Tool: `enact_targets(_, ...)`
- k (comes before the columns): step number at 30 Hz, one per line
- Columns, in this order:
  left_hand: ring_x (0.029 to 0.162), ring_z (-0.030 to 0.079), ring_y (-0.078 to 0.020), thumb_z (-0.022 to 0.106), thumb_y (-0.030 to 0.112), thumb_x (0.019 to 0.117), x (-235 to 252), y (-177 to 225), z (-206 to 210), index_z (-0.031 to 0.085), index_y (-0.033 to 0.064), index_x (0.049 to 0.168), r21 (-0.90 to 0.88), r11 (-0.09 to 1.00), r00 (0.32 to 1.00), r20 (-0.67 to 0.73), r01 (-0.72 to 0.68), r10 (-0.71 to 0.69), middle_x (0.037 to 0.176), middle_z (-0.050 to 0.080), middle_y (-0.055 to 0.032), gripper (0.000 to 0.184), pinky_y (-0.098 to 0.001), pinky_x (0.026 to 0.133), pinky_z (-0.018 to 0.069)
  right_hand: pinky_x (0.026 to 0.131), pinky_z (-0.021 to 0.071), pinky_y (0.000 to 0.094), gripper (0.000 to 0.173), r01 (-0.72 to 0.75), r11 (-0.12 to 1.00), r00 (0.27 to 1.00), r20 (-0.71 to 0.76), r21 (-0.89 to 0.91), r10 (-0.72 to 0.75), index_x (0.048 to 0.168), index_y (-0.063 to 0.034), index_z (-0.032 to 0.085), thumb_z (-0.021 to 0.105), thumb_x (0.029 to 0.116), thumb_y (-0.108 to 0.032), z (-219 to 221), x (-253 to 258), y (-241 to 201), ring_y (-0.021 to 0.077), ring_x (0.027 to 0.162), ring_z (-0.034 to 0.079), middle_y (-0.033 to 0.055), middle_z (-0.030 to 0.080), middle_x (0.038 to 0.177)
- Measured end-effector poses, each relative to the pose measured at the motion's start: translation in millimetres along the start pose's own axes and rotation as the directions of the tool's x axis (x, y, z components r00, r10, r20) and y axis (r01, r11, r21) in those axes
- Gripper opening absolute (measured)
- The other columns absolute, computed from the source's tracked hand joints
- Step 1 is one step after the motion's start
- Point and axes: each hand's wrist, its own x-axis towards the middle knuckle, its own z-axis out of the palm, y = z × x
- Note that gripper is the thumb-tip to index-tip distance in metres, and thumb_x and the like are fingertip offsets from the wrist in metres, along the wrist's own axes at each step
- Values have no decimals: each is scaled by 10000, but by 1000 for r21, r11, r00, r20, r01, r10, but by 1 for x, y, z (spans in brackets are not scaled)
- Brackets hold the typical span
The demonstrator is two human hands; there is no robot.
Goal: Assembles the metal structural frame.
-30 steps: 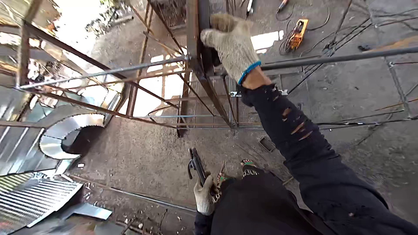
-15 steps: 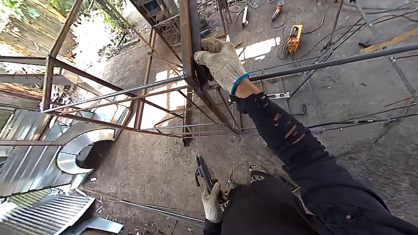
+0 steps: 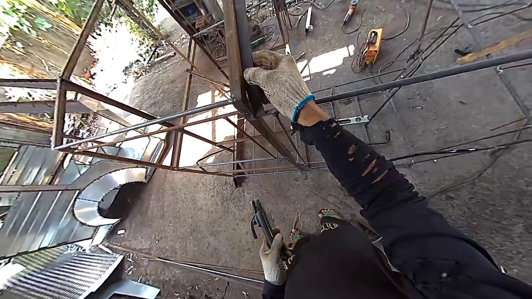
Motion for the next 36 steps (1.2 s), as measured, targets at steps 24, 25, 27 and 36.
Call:
enact_targets(24,514,638,-187,625,138,957,-1,24,2,587,-78,1271,19,996,996,20,-89,88,665,651,-119,383,-346,494,584,1072,435,488,317,152,621,983,185,-769,-12,1276,-5,674,599,1000,-143,-12,0,19,351,1236,598,219,662,1280)
enact_targets(25,523,646,-189,624,122,955,0,31,2,574,-80,1294,19,993,993,15,-114,113,675,657,-122,398,-348,501,589,1108,402,504,340,154,587,975,220,-795,43,1311,32,639,580,1014,-121,-16,-8,20,379,1294,562,250,627,1338)
enact_targets(27,549,662,-194,628,97,933,0,44,3,549,-85,1338,31,982,983,1,-186,186,712,671,-127,451,-350,516,600,1132,379,507,349,140,631,965,249,-763,87,1320,113,599,557,1036,-86,-22,-18,34,402,1330,538,300,591,1372)
enact_targets(36,606,678,-185,678,97,880,-8,85,12,559,-78,1331,113,914,918,-38,-389,395,788,689,-114,499,-342,556,617,781,626,375,253,3,994,1000,-2,107,-3,1124,-63,747,763,894,-167,1,7,1,141,854,728,58,755,955)
